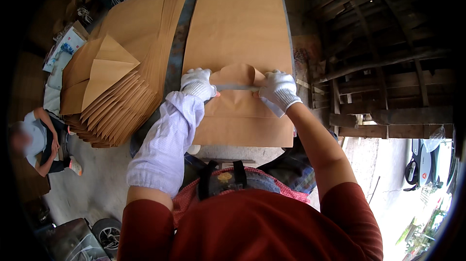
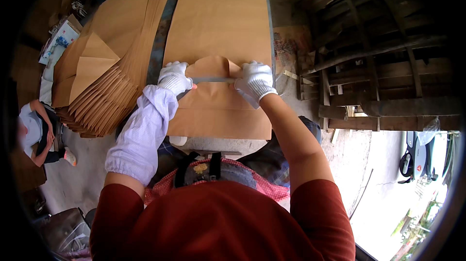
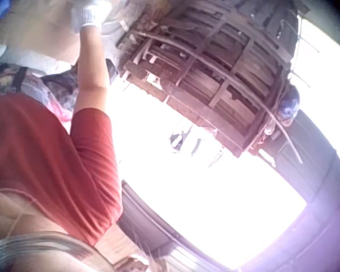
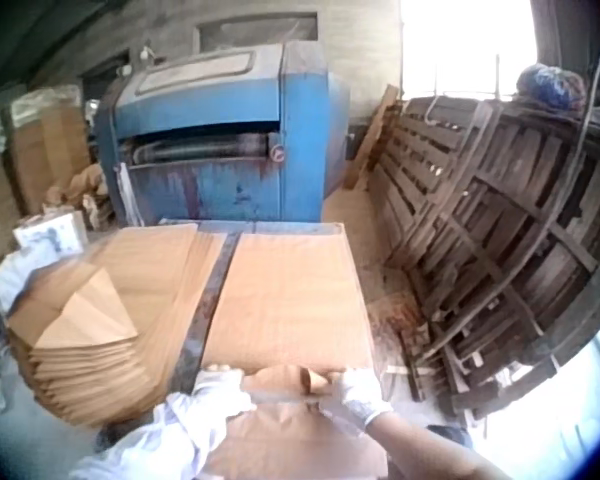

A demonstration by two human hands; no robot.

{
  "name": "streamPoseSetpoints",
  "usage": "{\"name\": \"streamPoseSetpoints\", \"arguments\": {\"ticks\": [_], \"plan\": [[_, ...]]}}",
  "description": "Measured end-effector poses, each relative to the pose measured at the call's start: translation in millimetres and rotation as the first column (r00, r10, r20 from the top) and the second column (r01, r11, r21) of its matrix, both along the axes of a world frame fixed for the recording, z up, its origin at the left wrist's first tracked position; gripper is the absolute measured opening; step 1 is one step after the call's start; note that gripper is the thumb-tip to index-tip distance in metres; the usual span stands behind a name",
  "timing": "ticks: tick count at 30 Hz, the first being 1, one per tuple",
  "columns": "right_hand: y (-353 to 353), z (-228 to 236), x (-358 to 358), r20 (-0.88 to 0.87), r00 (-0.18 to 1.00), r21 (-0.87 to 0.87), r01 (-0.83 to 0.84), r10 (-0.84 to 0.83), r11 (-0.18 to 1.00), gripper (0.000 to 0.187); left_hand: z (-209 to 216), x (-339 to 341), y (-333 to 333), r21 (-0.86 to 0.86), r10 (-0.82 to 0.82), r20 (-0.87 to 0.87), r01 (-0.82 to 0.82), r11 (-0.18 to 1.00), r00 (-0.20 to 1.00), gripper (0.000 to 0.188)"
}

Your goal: The person folds flat brown paper sheets into triangular pouches using a metal straightedge to crease the folds. They repeatedly pick up a sheet, fold the sides, press the creases, and stack the finished pouches.

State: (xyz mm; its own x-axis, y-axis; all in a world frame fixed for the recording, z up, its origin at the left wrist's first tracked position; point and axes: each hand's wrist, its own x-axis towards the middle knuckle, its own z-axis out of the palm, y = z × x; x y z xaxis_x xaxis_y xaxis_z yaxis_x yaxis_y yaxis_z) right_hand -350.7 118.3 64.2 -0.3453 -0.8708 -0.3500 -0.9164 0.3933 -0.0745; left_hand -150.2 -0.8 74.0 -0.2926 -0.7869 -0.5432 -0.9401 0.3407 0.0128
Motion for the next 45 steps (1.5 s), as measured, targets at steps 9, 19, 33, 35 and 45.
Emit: {"name": "streamPoseSetpoints", "arguments": {"ticks": [9,19,33,35,45], "plan": [[66,-53,23,0.043,0.857,-0.392,-0.458,0.514,0.798,0.076,-63,51,58,-0.483,-0.716,-0.388,0.534,0.694,0.58,0.093],[72,-27,2,0.148,0.987,-0.503,0.027,0.056,0.864,0.061,-43,89,21,-0.236,0.083,-0.434,-0.202,0.95,0.897,0.069],[45,-55,-48,0.115,0.993,-0.65,0.089,-0.018,0.755,0.03,-73,154,8,0.102,0.359,-0.61,-0.38,0.92,0.706,0.016],[88,-42,-23,0.006,1.0,-0.366,0.008,-0.006,0.931,0.039,-29,129,16,0.138,0.452,-0.605,-0.473,0.871,0.656,0.014],[-71,19,83,0.709,0.638,-0.635,0.391,0.301,0.666,0.036,228,223,-106,-0.592,-0.086,-0.619,-0.392,0.704,0.781,0.018]]}}
